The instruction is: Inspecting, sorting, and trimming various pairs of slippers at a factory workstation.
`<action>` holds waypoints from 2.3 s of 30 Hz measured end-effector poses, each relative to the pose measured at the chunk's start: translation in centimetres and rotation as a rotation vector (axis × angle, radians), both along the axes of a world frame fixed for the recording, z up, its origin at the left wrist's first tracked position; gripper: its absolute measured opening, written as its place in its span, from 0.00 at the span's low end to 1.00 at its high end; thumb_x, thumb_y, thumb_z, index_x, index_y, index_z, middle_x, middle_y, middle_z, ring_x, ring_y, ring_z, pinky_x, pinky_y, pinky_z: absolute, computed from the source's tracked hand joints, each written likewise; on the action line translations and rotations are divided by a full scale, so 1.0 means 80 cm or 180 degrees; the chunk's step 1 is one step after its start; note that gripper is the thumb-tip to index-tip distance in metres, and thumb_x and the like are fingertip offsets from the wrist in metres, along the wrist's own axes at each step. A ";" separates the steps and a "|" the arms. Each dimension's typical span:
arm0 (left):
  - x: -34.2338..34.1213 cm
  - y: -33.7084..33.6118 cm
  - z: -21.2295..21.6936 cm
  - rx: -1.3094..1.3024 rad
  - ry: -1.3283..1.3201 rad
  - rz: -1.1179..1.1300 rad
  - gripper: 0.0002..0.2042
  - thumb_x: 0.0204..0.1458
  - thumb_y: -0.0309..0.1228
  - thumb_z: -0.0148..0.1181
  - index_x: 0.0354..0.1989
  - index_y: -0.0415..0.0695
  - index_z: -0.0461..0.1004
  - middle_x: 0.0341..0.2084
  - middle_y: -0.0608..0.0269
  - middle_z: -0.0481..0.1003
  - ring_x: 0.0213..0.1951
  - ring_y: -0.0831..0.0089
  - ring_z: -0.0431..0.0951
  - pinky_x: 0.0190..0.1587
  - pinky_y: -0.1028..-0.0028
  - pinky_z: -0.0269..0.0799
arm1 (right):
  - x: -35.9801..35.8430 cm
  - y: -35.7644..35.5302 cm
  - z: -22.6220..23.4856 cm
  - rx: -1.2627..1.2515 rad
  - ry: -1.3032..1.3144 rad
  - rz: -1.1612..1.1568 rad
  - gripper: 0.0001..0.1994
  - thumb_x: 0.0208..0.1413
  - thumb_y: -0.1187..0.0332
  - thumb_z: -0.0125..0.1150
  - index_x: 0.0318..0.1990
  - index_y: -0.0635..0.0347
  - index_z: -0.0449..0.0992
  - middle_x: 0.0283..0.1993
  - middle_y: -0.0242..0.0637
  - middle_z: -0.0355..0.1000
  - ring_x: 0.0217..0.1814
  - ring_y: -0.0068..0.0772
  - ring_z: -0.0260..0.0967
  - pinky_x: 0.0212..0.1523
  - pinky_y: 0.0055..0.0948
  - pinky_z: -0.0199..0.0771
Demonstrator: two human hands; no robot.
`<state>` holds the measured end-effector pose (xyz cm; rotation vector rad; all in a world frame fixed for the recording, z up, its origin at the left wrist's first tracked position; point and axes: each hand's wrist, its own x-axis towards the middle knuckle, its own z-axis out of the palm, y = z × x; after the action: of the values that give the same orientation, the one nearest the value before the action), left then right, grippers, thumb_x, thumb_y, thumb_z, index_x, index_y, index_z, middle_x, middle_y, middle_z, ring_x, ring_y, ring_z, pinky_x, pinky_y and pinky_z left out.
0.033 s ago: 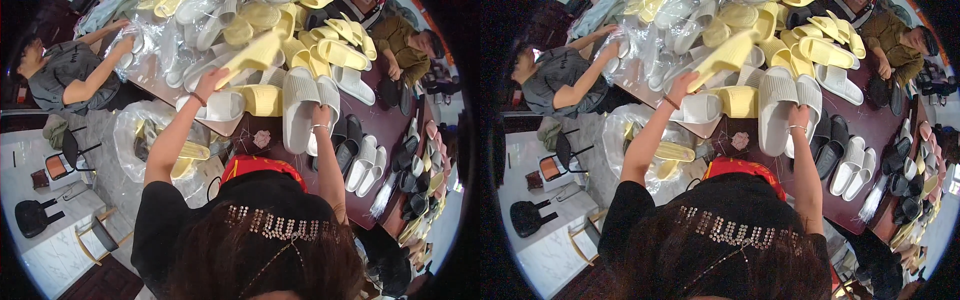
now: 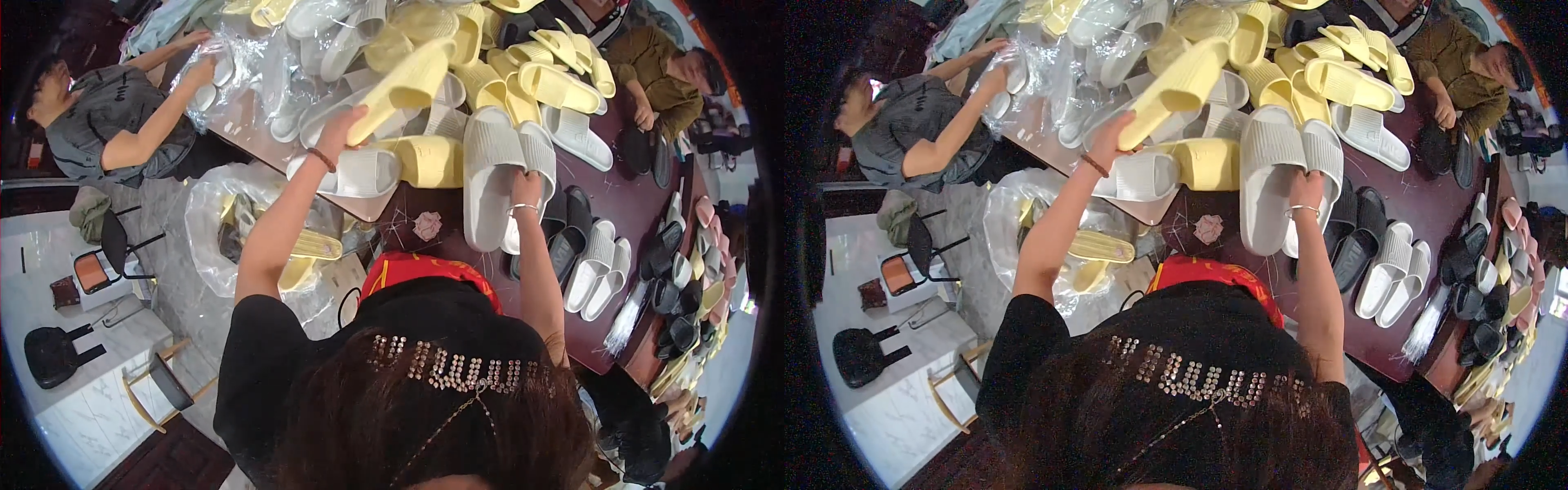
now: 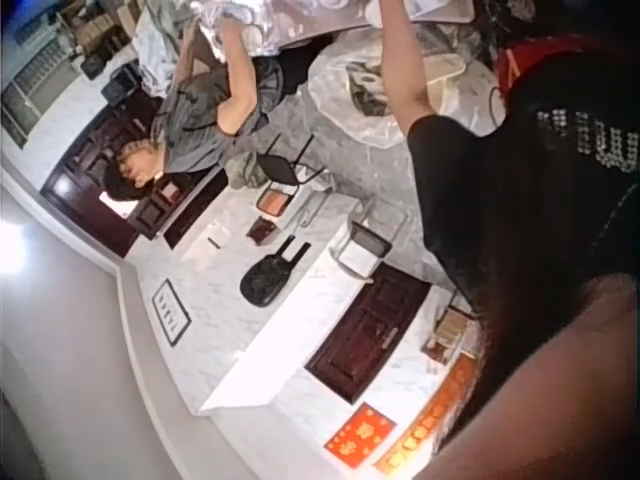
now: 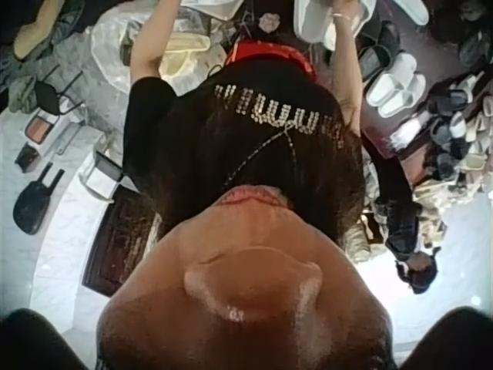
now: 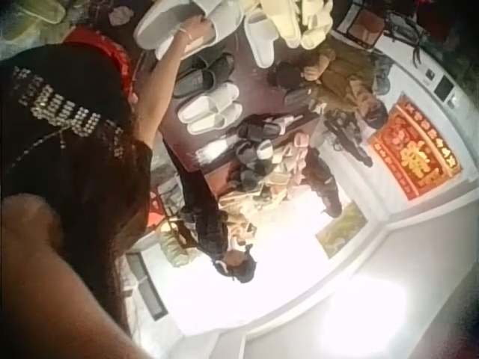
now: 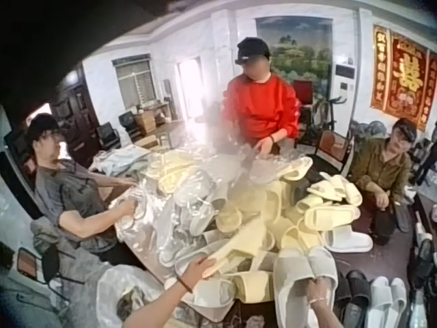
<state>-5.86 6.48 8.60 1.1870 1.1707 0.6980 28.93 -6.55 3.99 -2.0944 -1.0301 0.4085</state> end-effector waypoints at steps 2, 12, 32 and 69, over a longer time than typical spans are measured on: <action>-0.001 0.005 0.003 -0.0737 -0.0421 0.0217 0.23 0.43 0.46 0.54 0.44 0.45 0.66 0.27 0.61 0.72 0.28 0.73 0.73 0.31 0.70 0.68 | 0.017 -0.003 0.001 0.0089 0.0369 -0.0154 0.11 0.45 0.68 0.50 0.26 0.70 0.67 0.21 0.42 0.65 0.23 0.35 0.64 0.25 0.32 0.61; 0.024 0.042 0.082 -0.0634 -0.1794 -0.0061 0.29 0.48 0.55 0.37 0.49 0.46 0.62 0.36 0.50 0.71 0.27 0.67 0.73 0.24 0.77 0.62 | 0.068 -0.060 0.080 0.1079 0.1630 -0.0453 0.06 0.48 0.68 0.49 0.29 0.59 0.68 0.26 0.28 0.64 0.24 0.19 0.59 0.21 0.21 0.58; 0.254 -0.056 -0.071 0.0210 0.1179 -0.0544 0.23 0.47 0.47 0.45 0.48 0.45 0.61 0.38 0.49 0.69 0.33 0.54 0.72 0.33 0.62 0.68 | 0.059 -0.198 0.039 0.0286 -0.1128 -0.1227 0.13 0.39 0.72 0.52 0.35 0.69 0.69 0.37 0.55 0.64 0.39 0.53 0.60 0.40 0.41 0.60; 0.391 -0.107 0.029 0.3700 0.0173 -0.2718 0.09 0.44 0.33 0.51 0.30 0.42 0.72 0.30 0.59 0.71 0.37 0.63 0.68 0.41 0.68 0.62 | 0.019 -0.201 0.069 -0.0461 -0.1106 -0.0473 0.11 0.33 0.68 0.55 0.27 0.62 0.74 0.34 0.49 0.67 0.38 0.51 0.63 0.35 0.41 0.68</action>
<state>25.40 -2.08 10.96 2.4549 0.0914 0.6486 30.46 -22.60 9.54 -2.4108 -1.0541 0.0444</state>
